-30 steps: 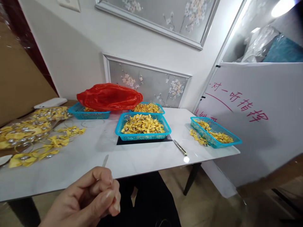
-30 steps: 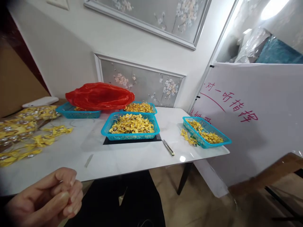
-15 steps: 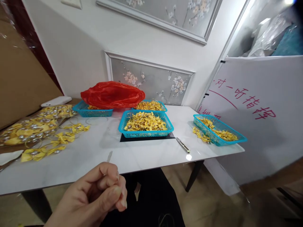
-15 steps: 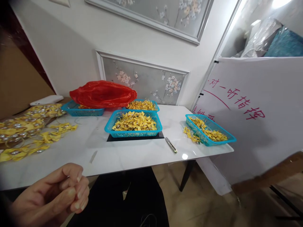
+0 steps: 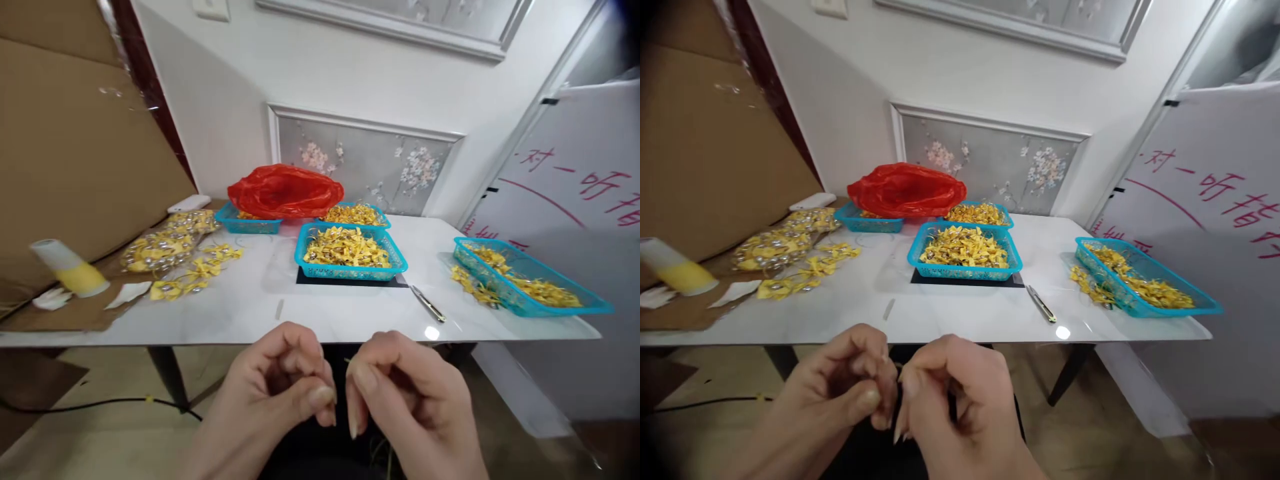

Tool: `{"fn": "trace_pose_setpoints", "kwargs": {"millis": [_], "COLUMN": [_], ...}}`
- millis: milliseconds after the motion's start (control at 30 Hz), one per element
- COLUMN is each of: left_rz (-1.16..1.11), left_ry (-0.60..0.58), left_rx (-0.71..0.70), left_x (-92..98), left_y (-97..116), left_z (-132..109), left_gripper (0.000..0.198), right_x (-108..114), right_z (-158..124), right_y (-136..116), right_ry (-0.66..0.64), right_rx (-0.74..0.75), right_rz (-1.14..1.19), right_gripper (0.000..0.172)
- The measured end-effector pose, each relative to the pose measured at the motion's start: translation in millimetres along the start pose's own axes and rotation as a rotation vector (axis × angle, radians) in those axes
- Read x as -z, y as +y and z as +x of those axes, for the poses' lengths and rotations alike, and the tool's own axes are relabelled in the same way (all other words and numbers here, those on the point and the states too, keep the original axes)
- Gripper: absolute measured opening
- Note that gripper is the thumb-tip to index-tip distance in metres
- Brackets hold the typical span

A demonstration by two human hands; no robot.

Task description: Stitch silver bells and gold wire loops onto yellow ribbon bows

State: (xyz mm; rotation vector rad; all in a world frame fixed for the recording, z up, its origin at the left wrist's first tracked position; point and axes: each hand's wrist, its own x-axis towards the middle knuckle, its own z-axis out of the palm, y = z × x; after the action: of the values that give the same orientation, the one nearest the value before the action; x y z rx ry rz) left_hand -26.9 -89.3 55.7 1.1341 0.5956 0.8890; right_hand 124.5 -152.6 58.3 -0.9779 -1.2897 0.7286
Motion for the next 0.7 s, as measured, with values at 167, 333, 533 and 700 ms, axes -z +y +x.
{"fn": "trace_pose_setpoints", "kwargs": {"millis": [167, 333, 533, 700], "left_rz": [-0.015, -0.068, -0.093, -0.110], "left_ry": [-0.006, 0.037, 0.072, 0.071], "left_rx": [0.022, 0.044, 0.053, 0.059], "left_x": [0.6, -3.5, -5.9, -6.4], "left_y": [-3.4, -0.8, -0.1, 0.4], "left_z": [-1.0, -1.4, 0.9, 0.7], "left_gripper": [0.025, 0.028, 0.029, 0.029], "right_x": [-5.3, -7.0, -7.1, -7.7], "right_z": [13.8, 14.3, 16.9, 18.3], "right_y": [-1.9, 3.3, 7.6, 6.1], "right_ry": [-0.040, -0.040, -0.054, -0.068], "right_rx": [-0.122, -0.072, 0.036, 0.057], "right_rz": [0.128, 0.097, 0.076, 0.058], "right_gripper": [0.022, 0.018, 0.019, 0.019]}}
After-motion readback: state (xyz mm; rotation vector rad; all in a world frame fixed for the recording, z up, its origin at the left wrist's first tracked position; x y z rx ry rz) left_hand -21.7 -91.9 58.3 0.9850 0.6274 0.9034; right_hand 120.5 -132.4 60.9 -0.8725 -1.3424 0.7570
